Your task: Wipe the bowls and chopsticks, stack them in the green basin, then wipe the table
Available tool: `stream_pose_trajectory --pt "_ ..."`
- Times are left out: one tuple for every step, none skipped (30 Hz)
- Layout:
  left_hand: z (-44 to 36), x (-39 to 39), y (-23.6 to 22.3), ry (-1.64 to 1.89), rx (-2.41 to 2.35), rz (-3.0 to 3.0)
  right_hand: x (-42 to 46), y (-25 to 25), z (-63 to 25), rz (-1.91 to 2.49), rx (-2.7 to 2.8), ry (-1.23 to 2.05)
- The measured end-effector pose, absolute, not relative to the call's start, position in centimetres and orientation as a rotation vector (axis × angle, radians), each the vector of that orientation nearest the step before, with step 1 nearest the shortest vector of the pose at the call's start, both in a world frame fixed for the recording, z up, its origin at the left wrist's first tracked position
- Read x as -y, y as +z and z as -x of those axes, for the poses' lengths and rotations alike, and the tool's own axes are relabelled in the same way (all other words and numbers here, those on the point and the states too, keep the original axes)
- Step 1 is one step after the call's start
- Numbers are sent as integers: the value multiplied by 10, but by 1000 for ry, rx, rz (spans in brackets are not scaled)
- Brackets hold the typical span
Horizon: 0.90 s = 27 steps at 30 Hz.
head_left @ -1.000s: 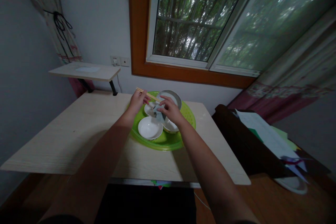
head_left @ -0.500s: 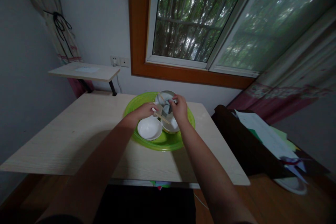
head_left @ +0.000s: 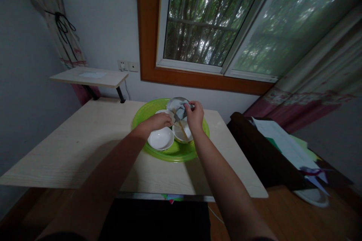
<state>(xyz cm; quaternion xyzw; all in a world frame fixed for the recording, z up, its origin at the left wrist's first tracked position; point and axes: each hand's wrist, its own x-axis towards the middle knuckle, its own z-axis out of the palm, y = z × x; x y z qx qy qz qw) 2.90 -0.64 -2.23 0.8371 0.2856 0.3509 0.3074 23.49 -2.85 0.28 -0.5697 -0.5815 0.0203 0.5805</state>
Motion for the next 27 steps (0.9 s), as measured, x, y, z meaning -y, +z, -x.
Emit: stream_pose_trajectory --pt "-29 6 -19 969 -756 -2203 29 3 -235 1331 1352 51" --pt "-30 5 -17 1034 -783 -2167 29 4 -235 1329 1343 59" --pt "-30 4 -14 1112 -830 -2094 29 4 -234 1324 1332 67" --pt "-29 3 -11 1215 -897 -1975 29 4 -234 1316 1322 76" --pt "-28 3 -9 1295 -954 -1840 29 4 -234 1305 1310 83" --pt "-27 3 -7 1349 -987 -1709 29 4 -234 1290 1297 89" --pt "-26 3 -5 1379 -996 -1597 28 4 -234 1270 1284 97" --pt "-24 3 -3 1388 -984 -1513 28 4 -233 1248 1278 111" --pt "-23 4 -2 1386 -959 -1452 28 3 -232 1223 1280 135" --pt "-22 6 0 1376 -932 -1405 29 2 -230 1194 1297 174" --pt "-21 7 2 1361 -907 -1366 29 1 -228 1159 1330 230" --pt "-20 8 3 1340 -884 -1341 30 0 -225 1118 1390 302" --pt "-20 8 5 1319 -865 -1329 30 -2 -222 1073 1473 384" --pt "-20 9 6 1303 -851 -1323 31 -4 -219 1032 1569 472" --pt "-19 9 7 1294 -843 -1322 32 -7 -216 999 1666 556" --pt "-19 8 7 1286 -837 -1324 32 -9 -213 980 1749 632" --pt "-18 7 8 1280 -834 -1326 33 -12 -211 976 1806 692" --pt "-18 6 7 1272 -831 -1330 33 -15 -210 984 1834 738" --pt "-17 5 7 1264 -827 -1338 32 -17 -209 996 1836 773" --pt "-16 3 7 1254 -824 -1348 31 -18 -209 1005 1824 798" --pt "-16 2 6 1252 -824 -1355 31 -20 -209 1010 1806 816" --pt "-15 1 5 1257 -828 -1358 30 -20 -209 1013 1787 830" --pt "-14 0 5 1271 -836 -1353 29 -21 -210 1016 1771 838" --pt "-14 -1 5 1294 -848 -1338 28 -21 -210 1020 1759 842" --pt "-13 -2 4 1327 -862 -1315 28 -21 -210 1024 1752 844" --pt "-12 -3 4 1369 -875 -1286 28 -21 -210 1027 1750 849" --pt "-12 -4 4 1422 -889 -1253 28 -21 -210 1026 1752 860"
